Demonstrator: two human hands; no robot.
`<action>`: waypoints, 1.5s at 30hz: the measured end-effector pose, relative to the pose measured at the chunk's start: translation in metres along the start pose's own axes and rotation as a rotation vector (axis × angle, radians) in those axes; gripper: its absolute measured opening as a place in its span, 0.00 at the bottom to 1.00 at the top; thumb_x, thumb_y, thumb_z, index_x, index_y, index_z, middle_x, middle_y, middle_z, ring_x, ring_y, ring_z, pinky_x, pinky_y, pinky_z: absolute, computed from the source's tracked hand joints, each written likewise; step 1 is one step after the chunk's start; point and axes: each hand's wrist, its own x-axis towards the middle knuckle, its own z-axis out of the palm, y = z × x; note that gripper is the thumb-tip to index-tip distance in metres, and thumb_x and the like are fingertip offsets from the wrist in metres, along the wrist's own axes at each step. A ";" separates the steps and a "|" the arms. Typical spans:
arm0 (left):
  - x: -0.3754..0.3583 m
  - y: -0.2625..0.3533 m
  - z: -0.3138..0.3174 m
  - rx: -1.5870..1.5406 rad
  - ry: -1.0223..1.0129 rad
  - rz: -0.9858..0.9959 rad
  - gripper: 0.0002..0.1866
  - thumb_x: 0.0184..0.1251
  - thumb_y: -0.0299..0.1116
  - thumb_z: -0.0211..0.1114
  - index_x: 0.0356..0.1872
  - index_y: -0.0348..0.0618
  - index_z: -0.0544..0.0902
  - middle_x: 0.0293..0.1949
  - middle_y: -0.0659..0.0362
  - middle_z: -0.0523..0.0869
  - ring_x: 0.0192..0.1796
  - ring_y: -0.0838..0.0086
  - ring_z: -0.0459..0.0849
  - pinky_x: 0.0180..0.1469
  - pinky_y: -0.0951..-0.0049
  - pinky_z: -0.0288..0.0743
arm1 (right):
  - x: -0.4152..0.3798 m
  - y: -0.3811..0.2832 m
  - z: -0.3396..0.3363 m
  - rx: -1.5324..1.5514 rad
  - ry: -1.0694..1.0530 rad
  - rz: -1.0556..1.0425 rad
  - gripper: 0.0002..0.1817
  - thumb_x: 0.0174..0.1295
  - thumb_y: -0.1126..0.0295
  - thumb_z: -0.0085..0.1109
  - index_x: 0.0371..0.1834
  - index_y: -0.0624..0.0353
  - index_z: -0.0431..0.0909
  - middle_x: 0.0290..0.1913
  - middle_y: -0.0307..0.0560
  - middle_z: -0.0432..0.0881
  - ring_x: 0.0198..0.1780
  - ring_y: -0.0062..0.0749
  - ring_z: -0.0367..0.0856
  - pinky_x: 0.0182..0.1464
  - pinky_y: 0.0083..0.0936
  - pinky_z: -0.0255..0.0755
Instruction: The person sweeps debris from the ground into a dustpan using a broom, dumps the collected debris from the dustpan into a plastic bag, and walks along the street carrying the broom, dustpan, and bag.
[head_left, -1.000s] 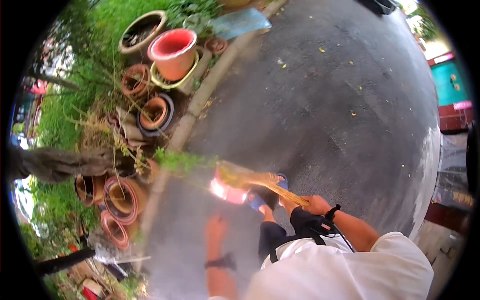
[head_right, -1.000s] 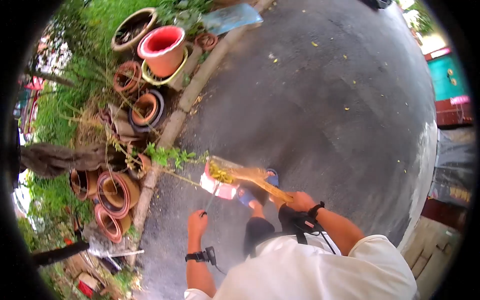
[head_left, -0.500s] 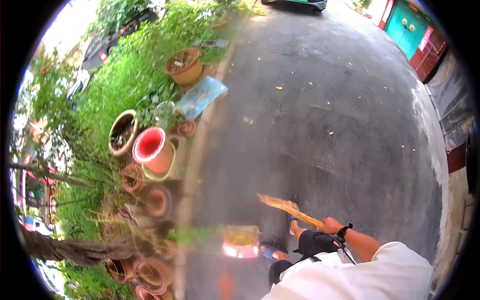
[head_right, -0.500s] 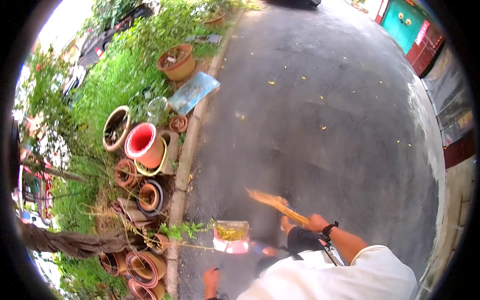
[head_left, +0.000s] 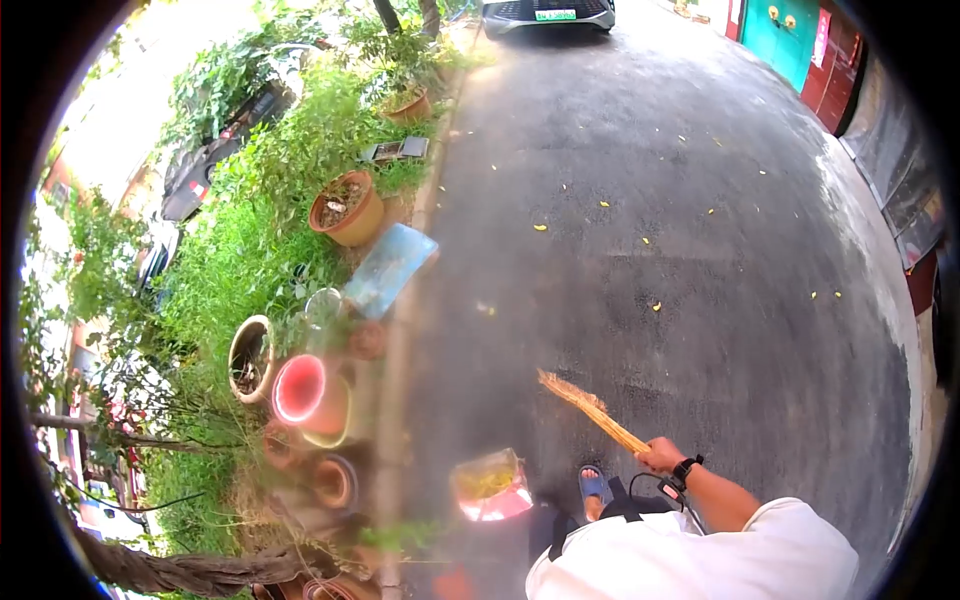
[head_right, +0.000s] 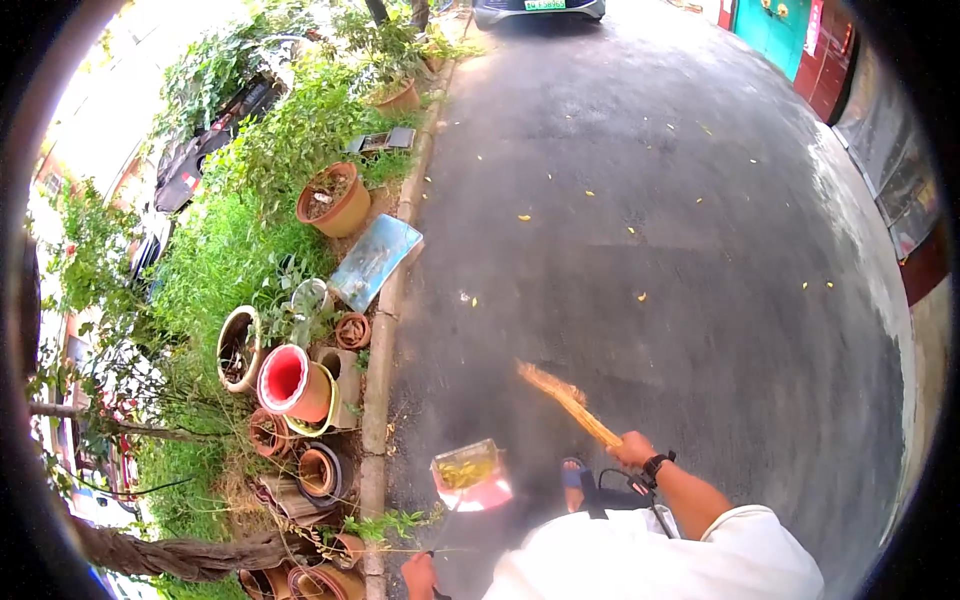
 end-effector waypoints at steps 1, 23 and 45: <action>0.015 0.006 0.007 -0.009 -0.008 -0.009 0.16 0.64 0.28 0.59 0.49 0.28 0.81 0.15 0.61 0.75 0.11 0.76 0.70 0.11 0.72 0.60 | 0.009 -0.006 -0.006 0.073 -0.003 0.023 0.19 0.59 0.54 0.67 0.32 0.62 0.85 0.23 0.45 0.84 0.21 0.27 0.81 0.24 0.27 0.73; 0.281 0.374 0.170 0.332 -0.146 0.145 0.19 0.62 0.33 0.65 0.50 0.30 0.84 0.29 0.57 0.87 0.30 0.79 0.82 0.31 0.74 0.76 | 0.215 -0.206 -0.132 0.276 0.128 0.217 0.10 0.59 0.72 0.64 0.22 0.66 0.79 0.17 0.43 0.77 0.17 0.28 0.75 0.17 0.29 0.63; 0.386 0.566 0.273 0.664 -0.145 0.159 0.21 0.62 0.42 0.63 0.48 0.35 0.85 0.41 0.42 0.88 0.46 0.50 0.87 0.50 0.59 0.79 | 0.544 -0.541 -0.091 -0.566 0.059 -0.220 0.18 0.56 0.63 0.61 0.45 0.64 0.81 0.43 0.65 0.85 0.50 0.59 0.83 0.53 0.46 0.77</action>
